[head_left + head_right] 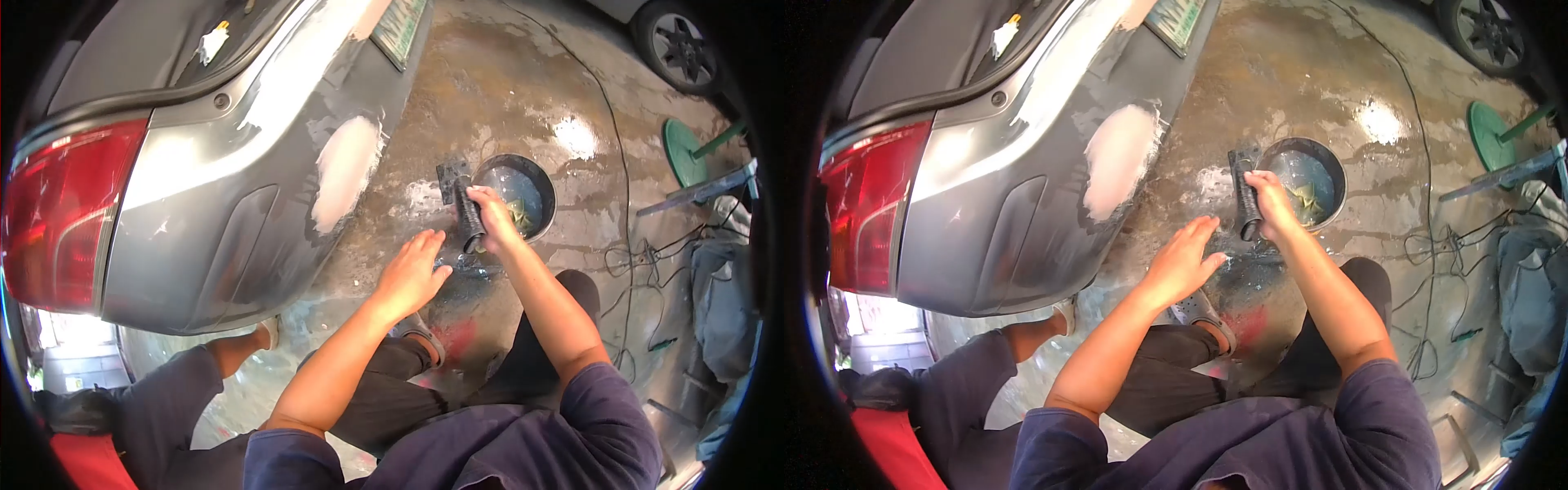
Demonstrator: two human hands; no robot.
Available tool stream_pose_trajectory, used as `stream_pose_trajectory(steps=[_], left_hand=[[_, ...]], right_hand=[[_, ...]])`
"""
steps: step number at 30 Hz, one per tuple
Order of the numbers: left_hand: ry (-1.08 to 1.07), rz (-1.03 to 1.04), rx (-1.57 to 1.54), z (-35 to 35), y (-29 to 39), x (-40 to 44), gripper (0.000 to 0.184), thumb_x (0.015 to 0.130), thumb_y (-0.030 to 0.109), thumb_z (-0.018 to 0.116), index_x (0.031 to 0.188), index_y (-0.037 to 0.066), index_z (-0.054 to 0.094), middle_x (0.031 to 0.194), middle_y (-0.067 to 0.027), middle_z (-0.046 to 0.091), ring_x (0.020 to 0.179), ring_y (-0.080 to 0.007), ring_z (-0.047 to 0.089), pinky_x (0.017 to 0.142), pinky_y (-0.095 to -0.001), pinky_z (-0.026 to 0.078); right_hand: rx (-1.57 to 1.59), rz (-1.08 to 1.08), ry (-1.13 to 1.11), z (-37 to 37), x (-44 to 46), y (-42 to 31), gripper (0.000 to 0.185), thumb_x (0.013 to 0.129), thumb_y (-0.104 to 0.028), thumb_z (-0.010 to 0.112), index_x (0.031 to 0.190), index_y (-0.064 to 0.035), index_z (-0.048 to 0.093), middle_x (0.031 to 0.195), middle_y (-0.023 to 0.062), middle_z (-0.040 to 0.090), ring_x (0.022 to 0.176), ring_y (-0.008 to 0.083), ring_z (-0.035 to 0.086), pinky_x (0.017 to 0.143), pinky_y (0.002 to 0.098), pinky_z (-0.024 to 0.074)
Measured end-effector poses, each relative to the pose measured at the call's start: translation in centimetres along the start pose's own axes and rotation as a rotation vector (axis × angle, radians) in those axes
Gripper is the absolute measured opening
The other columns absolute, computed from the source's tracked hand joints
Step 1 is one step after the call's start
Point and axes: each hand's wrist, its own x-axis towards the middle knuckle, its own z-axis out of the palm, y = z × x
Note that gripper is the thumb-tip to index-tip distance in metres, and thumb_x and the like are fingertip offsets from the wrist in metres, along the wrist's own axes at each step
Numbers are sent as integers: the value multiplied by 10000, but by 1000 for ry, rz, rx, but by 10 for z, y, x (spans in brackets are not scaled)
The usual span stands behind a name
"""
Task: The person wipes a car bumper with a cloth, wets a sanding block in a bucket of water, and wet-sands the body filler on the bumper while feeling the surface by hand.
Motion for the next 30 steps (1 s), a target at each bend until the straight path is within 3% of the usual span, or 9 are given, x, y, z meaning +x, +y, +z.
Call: stream_pose_trajectory(steps=[6, 10, 11, 14, 17, 19, 22, 26, 30], left_hand=[[-8, -163, -233, 5, 0, 7, 851, 910, 353, 755, 1567, 1, 344, 1564, -253, 422, 1407, -377, 483, 1168, -456, 399], [124, -121, -374, 19, -14, 15, 849, 906, 307, 776, 1564, -4, 339, 1489, -264, 489, 1306, -337, 581, 1099, -436, 464], [122, -152, -440, 22, -20, 14, 832, 908, 286, 770, 1560, -5, 343, 1463, -259, 511, 1275, -331, 600, 1085, -433, 474], [148, -213, -567, 16, -17, 17, 765, 924, 217, 733, 1549, -5, 353, 1391, -231, 569, 1176, -297, 649, 1024, -414, 515], [202, -249, -721, 26, -34, 22, 668, 960, 134, 653, 1545, 0, 358, 1353, -177, 599, 1095, -235, 668, 931, -374, 564], [177, -329, -1066, 24, -45, 28, 621, 979, 81, 595, 1546, 4, 355, 1348, -143, 599, 1069, -192, 659, 875, -343, 583], [303, -324, -1094, 23, -54, 31, 594, 993, 35, 542, 1553, 8, 346, 1323, -100, 605, 1045, -149, 648, 817, -304, 592], [328, -343, -749, 9, -43, 25, 591, 977, 18, 546, 1546, 20, 387, 1346, -147, 623, 1123, -206, 657, 929, -342, 567], [377, -88, -258, 17, -33, 19, 614, 943, 12, 574, 1537, 26, 418, 1444, -216, 570, 1264, -352, 604, 1090, -419, 475]], right_hand=[[-5, -10, 31, 24, -20, 27, 245, 958, -197, 713, 1097, -90, 543, 957, 20, 590, 841, 121, 576, 749, 301, 500], [1, -94, -39, 41, -33, 17, 225, 1018, -259, 617, 1127, -70, 560, 1028, 13, 574, 963, 137, 548, 887, 337, 470], [11, -110, -61, 41, -30, 21, 244, 1036, -275, 567, 1150, -59, 573, 1204, 51, 590, 1134, 181, 544, 1003, 353, 434], [12, -227, -93, 42, -27, 28, 247, 1037, -249, 575, 1208, -71, 578, 1442, 60, 523, 1136, 167, 557, 928, 349, 478], [-143, -278, -154, 38, -28, 23, 282, 1036, -202, 547, 1267, -44, 580, 1605, 86, 385, 1255, 205, 530, 1008, 356, 459], [-309, -332, -154, 33, -25, 20, 290, 1024, -186, 563, 1269, -32, 587, 1610, 92, 383, 1283, 220, 530, 1044, 357, 450], [-409, -396, -123, 34, -21, 24, 324, 996, -193, 603, 1258, -5, 613, 1556, 140, 436, 1346, 255, 501, 1082, 376, 432], [-782, -557, -57, 34, -31, 24, 365, 963, -208, 656, 1250, 14, 622, 1419, 144, 528, 1236, 270, 571, 1036, 384, 467], [-254, -53, -100, 55, -52, 13, 313, 1052, -283, 538, 1287, -89, 608, 1262, 58, 613, 1068, 213, 623, 954, 394, 500]])
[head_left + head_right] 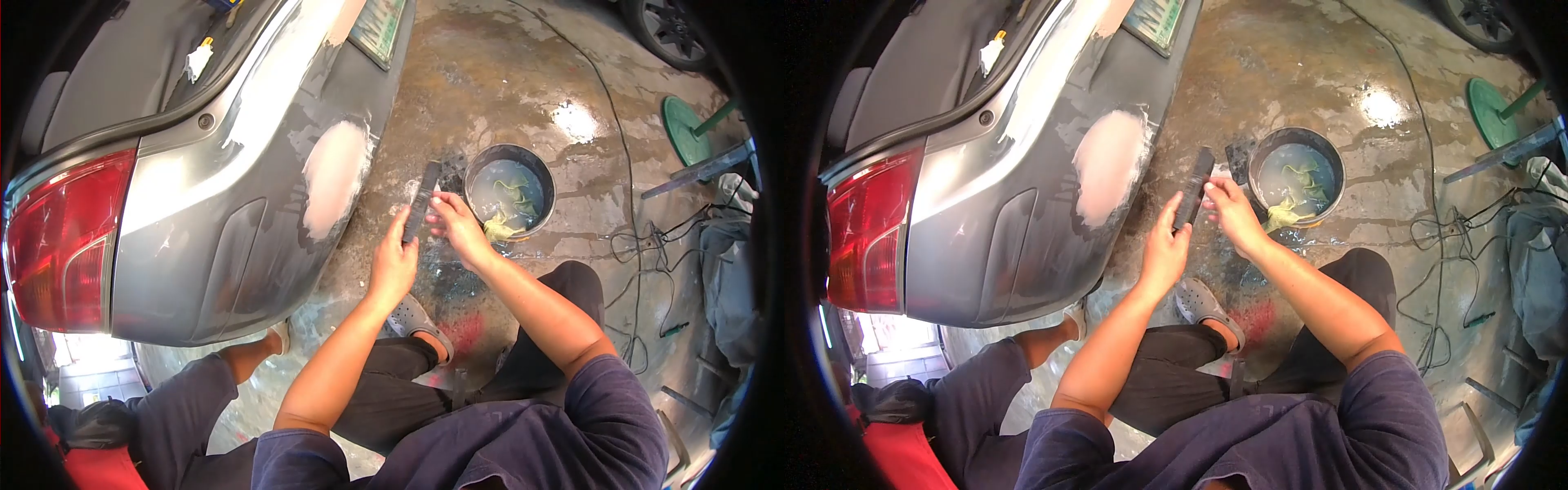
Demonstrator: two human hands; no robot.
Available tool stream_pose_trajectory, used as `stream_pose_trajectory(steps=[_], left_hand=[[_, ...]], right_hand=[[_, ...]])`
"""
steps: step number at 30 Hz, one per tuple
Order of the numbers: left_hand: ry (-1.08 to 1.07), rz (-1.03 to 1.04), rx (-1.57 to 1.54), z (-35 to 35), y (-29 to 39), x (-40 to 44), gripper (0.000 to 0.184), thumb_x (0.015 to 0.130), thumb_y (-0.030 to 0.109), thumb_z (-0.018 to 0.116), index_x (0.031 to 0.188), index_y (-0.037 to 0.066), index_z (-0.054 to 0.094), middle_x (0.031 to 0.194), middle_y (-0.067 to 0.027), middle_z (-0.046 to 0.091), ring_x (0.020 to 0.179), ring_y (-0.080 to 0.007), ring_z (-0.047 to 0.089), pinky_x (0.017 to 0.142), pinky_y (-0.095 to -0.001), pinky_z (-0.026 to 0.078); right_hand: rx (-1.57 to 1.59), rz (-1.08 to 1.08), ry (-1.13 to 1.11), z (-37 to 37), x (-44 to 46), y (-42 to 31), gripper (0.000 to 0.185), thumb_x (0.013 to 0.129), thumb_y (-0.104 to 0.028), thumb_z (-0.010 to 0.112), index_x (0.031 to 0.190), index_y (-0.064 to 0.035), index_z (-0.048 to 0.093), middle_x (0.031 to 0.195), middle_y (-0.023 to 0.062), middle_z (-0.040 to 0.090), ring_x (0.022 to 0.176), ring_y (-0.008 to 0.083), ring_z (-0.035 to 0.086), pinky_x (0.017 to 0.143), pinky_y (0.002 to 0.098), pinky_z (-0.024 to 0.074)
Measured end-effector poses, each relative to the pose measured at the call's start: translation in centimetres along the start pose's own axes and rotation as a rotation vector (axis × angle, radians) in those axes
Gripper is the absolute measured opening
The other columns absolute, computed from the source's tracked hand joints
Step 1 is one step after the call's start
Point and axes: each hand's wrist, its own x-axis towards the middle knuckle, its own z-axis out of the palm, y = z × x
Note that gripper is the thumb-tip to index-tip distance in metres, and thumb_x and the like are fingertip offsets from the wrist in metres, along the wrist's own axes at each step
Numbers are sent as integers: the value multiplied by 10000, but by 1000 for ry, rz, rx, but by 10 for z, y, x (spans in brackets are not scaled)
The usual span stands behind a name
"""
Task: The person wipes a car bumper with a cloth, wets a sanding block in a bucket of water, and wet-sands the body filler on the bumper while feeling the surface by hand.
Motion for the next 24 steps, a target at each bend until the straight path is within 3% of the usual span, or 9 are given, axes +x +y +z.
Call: stream_pose_trajectory(steps=[2, 6, 13, 18, 24], left_hand=[[-126, 2, 11, -4, 13, -4, 637, 925, 15, 592, 1539, 32, 422, 1484, -231, 533, 1325, -410, 552, 1147, -454, 422], [-117, 202, 123, -7, 24, -9, 652, 888, 24, 629, 1520, 46, 468, 1536, -211, 491, 1392, -389, 481, 1169, -450, 404], [-186, 255, 164, -10, 34, -18, 601, 866, 59, 663, 1454, 32, 545, 1540, -185, 504, 1372, -385, 485, 1172, -452, 403], [-201, 252, 122, -20, 43, -18, 503, 870, 69, 661, 1370, 27, 622, 1475, -166, 578, 1341, -369, 510, 1159, -453, 410], [-190, 322, 224, -23, 47, -17, 502, 881, 132, 687, 1373, 50, 627, 1451, -138, 603, 1366, -350, 498, 1144, -491, 400]], right_hand=[[134, 37, -31, -5, 4, 7, 318, 1079, -322, 470, 1291, -123, 599, 1207, 42, 641, 1057, 195, 633, 932, 397, 515], [341, 72, -78, -5, 0, 4, 350, 1094, -349, 389, 1270, -126, 594, 1131, 61, 680, 1019, 207, 666, 897, 425, 545], [523, 273, -123, -21, 6, 6, 412, 1077, -377, 375, 1196, -95, 650, 1105, 116, 718, 1014, 285, 697, 954, 507, 537], [576, 306, -248, -29, 2, 0, 470, 1073, -415, 357, 1249, -91, 648, 1157, 130, 721, 1061, 294, 694, 990, 515, 522], [603, 359, -373, -46, 8, 1, 533, 1075, -450, 333, 1319, -77, 627, 1262, 156, 695, 1134, 319, 680, 1030, 521, 512]])
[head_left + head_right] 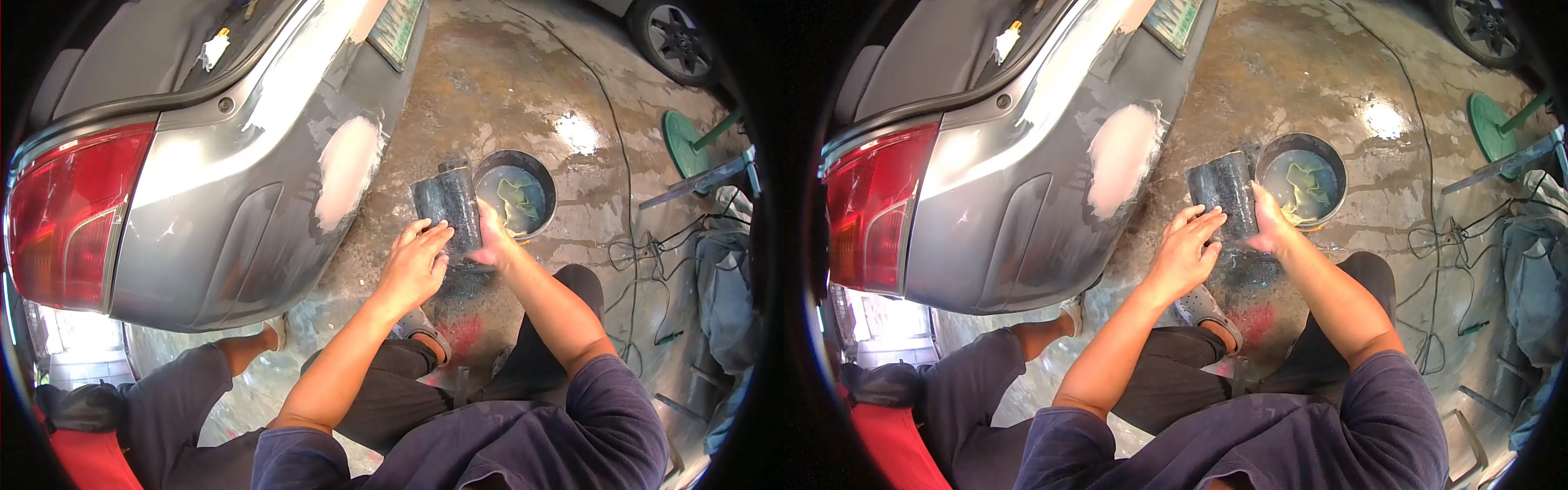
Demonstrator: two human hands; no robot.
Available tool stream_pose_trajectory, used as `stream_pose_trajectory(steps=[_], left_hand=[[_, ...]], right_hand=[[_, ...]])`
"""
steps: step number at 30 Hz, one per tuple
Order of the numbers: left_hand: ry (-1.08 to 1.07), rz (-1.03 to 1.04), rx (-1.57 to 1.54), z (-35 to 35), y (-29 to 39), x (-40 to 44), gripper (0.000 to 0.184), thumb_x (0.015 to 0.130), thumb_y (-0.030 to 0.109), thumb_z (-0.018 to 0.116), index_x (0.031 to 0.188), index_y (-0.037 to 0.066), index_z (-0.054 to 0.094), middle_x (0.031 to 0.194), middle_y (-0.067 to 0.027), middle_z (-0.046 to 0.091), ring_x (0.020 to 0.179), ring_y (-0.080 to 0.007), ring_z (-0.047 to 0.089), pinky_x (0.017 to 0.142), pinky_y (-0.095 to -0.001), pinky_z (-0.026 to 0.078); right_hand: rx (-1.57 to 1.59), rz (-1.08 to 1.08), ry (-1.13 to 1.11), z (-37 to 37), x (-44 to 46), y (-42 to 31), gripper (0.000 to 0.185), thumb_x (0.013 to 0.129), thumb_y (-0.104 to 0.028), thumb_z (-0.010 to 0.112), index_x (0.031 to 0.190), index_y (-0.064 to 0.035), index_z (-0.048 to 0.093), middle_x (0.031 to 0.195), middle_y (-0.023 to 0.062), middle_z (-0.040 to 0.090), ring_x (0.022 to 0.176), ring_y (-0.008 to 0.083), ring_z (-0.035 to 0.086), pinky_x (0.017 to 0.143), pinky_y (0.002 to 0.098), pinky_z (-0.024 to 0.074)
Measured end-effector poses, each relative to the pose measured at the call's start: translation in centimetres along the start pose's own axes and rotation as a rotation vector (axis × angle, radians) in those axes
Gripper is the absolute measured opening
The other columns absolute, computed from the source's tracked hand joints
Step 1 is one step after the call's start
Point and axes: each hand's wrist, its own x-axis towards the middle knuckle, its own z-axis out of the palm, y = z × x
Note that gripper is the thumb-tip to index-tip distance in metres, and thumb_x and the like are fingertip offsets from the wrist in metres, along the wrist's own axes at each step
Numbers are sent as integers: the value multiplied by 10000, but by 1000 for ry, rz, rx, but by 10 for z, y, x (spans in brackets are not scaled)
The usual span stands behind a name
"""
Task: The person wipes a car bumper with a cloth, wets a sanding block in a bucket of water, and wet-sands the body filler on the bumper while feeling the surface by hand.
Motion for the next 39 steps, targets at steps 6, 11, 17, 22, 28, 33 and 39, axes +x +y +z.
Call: stream_pose_trajectory(steps=[6, 11, 17, 22, 28, 33, 39], left_hand=[[-31, -53, 9, 1, 3, 7, 705, 864, 285, 773, 1475, 50, 509, 1478, -210, 523, 1409, -359, 457, 1166, -486, 369], [-143, -57, 47, -8, 7, 10, 768, 848, 333, 801, 1488, 45, 488, 1465, -237, 504, 1381, -382, 466, 1155, -492, 375], [72, -15, -80, -3, -14, 9, 623, 876, 252, 778, 1418, 33, 562, 1364, -233, 582, 1302, -388, 527, 1131, -470, 409], [76, -541, -708, -13, -41, 11, 476, 996, 254, 670, 1404, 24, 585, 1265, -185, 665, 1091, -290, 684, 897, -407, 578], [-16, -803, -1207, -25, -47, 11, 896, 1034, 714, 359, 1482, -57, 439, 1276, -215, 633, 1102, -258, 669, 908, -390, 567], [62, -748, -1285, -17, -58, 11, 643, 1086, 527, 462, 1393, -32, 550, 1251, -152, 657, 1147, -211, 638, 995, -382, 519], [260, -692, -1282, -7, -60, 17, 530, 1115, 432, 454, 1309, -27, 632, 1221, -116, 684, 1095, -193, 668, 966, -347, 531]], right_hand=[[-64, -16, 39, -1, 3, 4, 520, 1073, -442, 355, 1337, -74, 610, 1289, 158, 681, 1155, 315, 677, 1029, 536, 523], [-89, 7, 89, -4, 0, 8, 536, 1064, -469, 373, 1352, -84, 610, 1304, 139, 683, 1162, 311, 680, 1045, 517, 518], [-37, 15, -46, -10, 1, -9, 557, 1048, -495, 403, 1346, -87, 637, 1299, 134, 696, 1165, 312, 683, 1030, 523, 527], [-139, -60, -34, -5, 0, -16, 487, 1051, -389, 471, 1358, -38, 612, 1337, 149, 670, 1135, 292, 695, 990, 515, 558], [-1317, -456, -89, 54, -27, 3, 516, 1005, -266, 618, 1438, 2, 532, 1349, 163, 650, 1317, 280, 564, 1145, 417, 413], [-1871, -783, -243, 62, -29, 8, 493, 949, -233, 664, 1388, -27, 577, 1335, 174, 651, 1226, 371, 592, 1074, 456, 462], [-1584, -841, 127, 62, -28, 10, 451, 1002, -217, 614, 1398, -13, 543, 1365, 205, 617, 1263, 385, 591, 1065, 463, 468]])
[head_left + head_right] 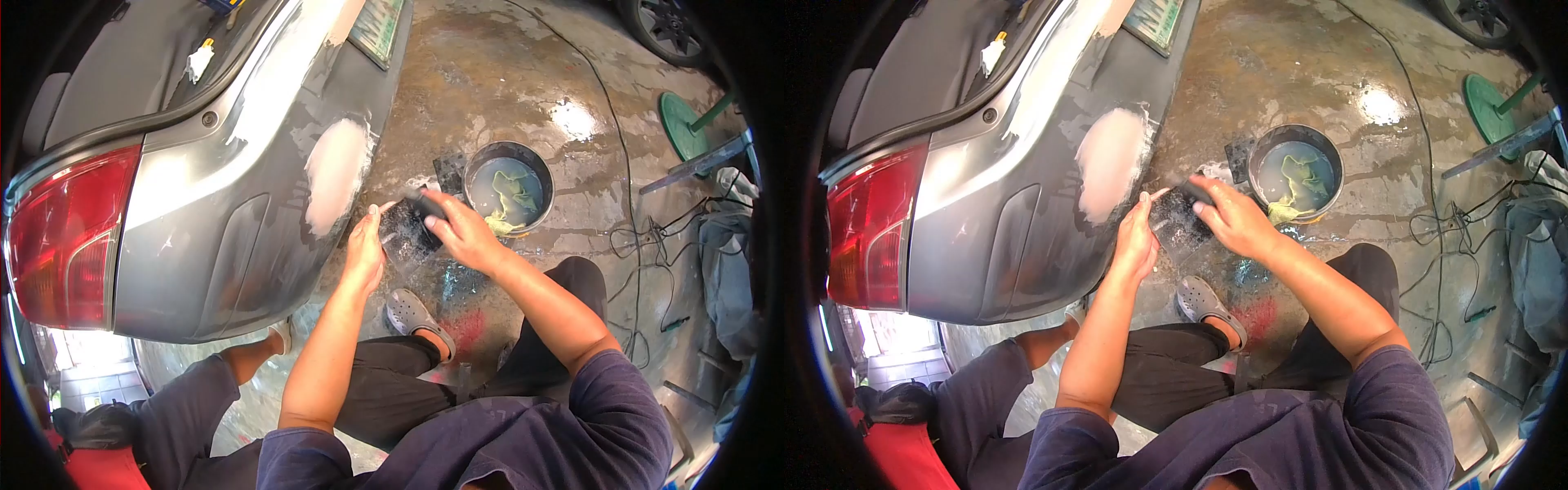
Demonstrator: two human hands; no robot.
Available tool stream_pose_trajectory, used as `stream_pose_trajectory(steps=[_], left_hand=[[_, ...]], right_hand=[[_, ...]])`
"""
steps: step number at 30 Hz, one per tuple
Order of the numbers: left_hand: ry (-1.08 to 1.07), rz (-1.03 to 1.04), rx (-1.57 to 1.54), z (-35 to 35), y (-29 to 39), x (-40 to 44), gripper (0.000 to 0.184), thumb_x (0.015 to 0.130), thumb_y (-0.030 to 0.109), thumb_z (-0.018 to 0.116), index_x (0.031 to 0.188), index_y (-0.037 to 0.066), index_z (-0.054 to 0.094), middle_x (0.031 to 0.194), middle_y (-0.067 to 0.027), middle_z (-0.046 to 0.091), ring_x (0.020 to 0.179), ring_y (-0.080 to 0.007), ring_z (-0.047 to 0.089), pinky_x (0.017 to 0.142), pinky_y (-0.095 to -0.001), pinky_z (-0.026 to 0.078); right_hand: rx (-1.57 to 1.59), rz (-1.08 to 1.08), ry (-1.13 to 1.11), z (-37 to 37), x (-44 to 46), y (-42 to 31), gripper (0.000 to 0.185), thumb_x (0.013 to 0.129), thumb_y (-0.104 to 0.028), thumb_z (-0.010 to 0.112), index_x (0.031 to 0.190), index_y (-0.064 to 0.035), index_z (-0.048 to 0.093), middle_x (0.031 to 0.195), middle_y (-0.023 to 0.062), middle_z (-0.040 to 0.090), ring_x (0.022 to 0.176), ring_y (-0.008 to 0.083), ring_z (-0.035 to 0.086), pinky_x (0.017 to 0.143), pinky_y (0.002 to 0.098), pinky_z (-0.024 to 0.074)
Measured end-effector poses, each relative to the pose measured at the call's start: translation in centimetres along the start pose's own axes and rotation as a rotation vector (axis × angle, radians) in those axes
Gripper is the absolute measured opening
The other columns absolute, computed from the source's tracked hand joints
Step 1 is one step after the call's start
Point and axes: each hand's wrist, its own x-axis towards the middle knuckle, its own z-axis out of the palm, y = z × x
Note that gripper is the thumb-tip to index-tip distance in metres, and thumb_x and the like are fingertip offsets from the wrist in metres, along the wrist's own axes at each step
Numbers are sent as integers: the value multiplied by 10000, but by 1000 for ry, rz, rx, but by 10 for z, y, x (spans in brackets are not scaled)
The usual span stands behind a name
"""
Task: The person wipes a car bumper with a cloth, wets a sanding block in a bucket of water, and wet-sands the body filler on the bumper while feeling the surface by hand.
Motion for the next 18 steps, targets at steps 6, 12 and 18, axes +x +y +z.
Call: stream_pose_trajectory(steps=[6, 12, 18], left_hand=[[6, 69, -22, 13, 2, -7, 528, 1118, 432, 444, 1346, -15, 610, 1213, -108, 689, 1082, -185, 674, 955, -331, 534], [-23, 74, -32, 16, -16, -4, 545, 1087, 409, 543, 1377, -53, 529, 1296, -111, 643, 1217, -165, 593, 1052, -326, 457], [61, 84, -118, 17, -26, 0, 484, 1078, 331, 582, 1363, -52, 498, 1342, -121, 609, 1274, -171, 548, 1118, -346, 392]], right_hand=[[-162, 61, 117, 17, -6, 3, 569, 1028, -220, 564, 1502, 55, 410, 1496, 285, 451, 1405, 443, 410, 1175, 499, 337], [-144, 69, 101, 25, -11, 5, 676, 967, -252, 672, 1493, 74, 399, 1465, 291, 460, 1391, 438, 434, 1168, 481, 365], [1, 143, 110, 25, -10, 0, 776, 875, -251, 787, 1485, 44, 410, 1414, 247, 473, 1351, 398, 477, 1136, 439, 404]])
